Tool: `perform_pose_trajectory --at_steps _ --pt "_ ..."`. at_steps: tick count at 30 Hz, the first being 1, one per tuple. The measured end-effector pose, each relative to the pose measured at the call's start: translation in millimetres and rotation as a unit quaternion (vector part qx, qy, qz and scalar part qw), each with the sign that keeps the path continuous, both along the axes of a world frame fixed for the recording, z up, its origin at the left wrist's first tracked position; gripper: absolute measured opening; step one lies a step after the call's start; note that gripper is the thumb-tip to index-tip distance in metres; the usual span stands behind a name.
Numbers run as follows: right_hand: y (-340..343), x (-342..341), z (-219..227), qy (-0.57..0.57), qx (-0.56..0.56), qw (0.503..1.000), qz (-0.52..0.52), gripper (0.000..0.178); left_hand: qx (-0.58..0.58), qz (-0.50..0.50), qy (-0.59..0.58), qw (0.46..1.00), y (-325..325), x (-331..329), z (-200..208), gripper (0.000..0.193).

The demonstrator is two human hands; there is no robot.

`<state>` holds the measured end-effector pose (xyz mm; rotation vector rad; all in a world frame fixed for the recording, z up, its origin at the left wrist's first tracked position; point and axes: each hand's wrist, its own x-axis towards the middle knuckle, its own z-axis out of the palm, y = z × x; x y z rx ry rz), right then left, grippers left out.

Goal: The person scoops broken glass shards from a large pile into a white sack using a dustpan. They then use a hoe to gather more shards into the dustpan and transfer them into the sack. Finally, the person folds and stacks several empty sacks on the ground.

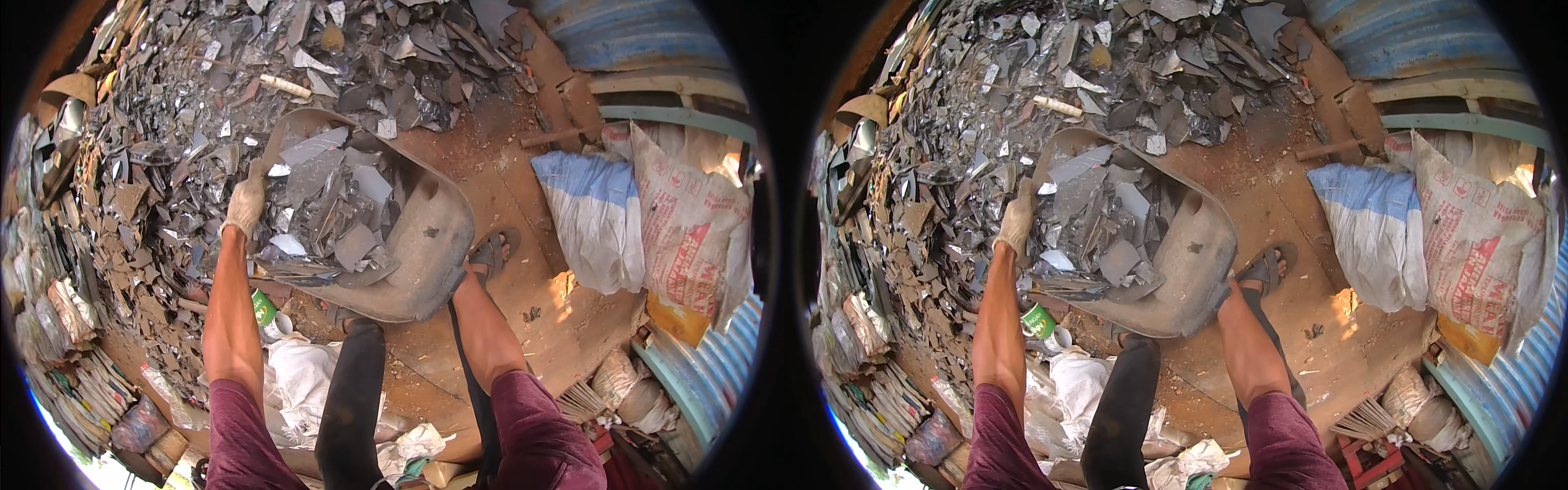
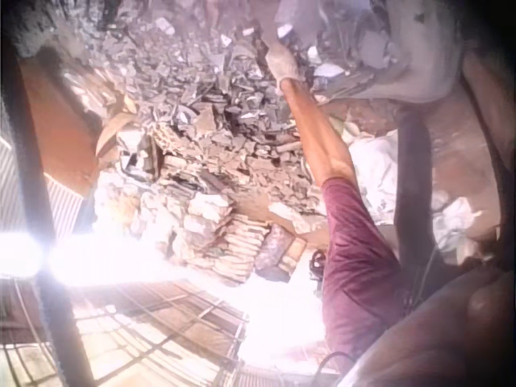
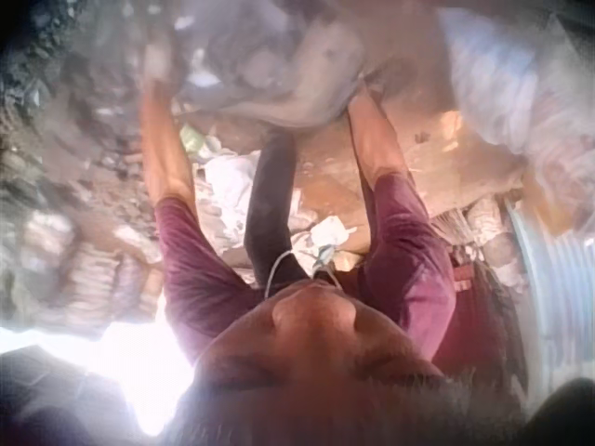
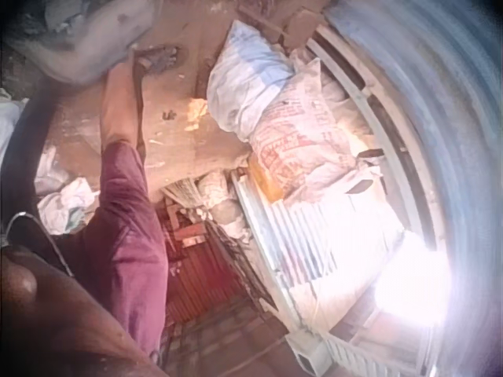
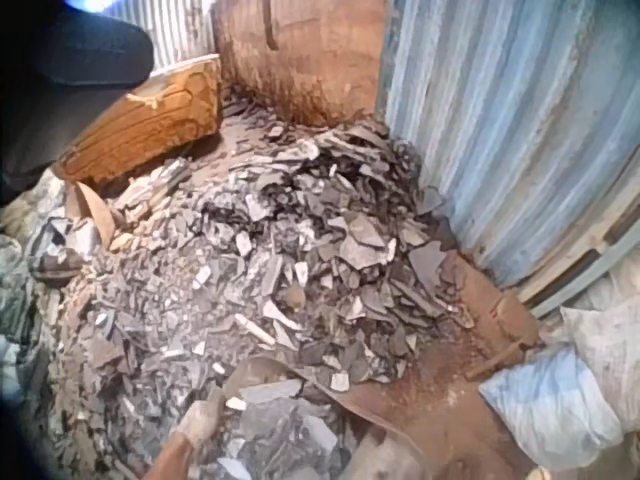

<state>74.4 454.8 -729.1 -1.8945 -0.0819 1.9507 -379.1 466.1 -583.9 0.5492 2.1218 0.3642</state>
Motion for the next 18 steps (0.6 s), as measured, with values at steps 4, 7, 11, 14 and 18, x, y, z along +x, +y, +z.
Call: perform_pose_trajectory --at_steps 4,7,11,14,18 --pt "-33 -10 19 -0.007 -0.039 0.999 0.037 0.062 0.026 0.167 -0.001 0.986 -82 37 28 0.086" --pt "-57 43 79 -0.043 -0.064 0.996 0.037 0.061 0.034 0.298 -0.081 0.950 -134 88 75 0.069" --pt "-89 126 199 -0.105 -0.071 0.992 -0.011 0.059 0.050 0.206 -0.175 0.961 -179 134 215 0.067" --pt "-121 186 315 -0.142 -0.065 0.985 -0.073 0.058 0.053 0.047 -0.196 0.978 -171 161 348 0.070" --pt "-162 263 460 -0.186 -0.052 0.964 -0.181 0.057 0.091 0.171 -0.388 0.901 -98 210 473 0.063"
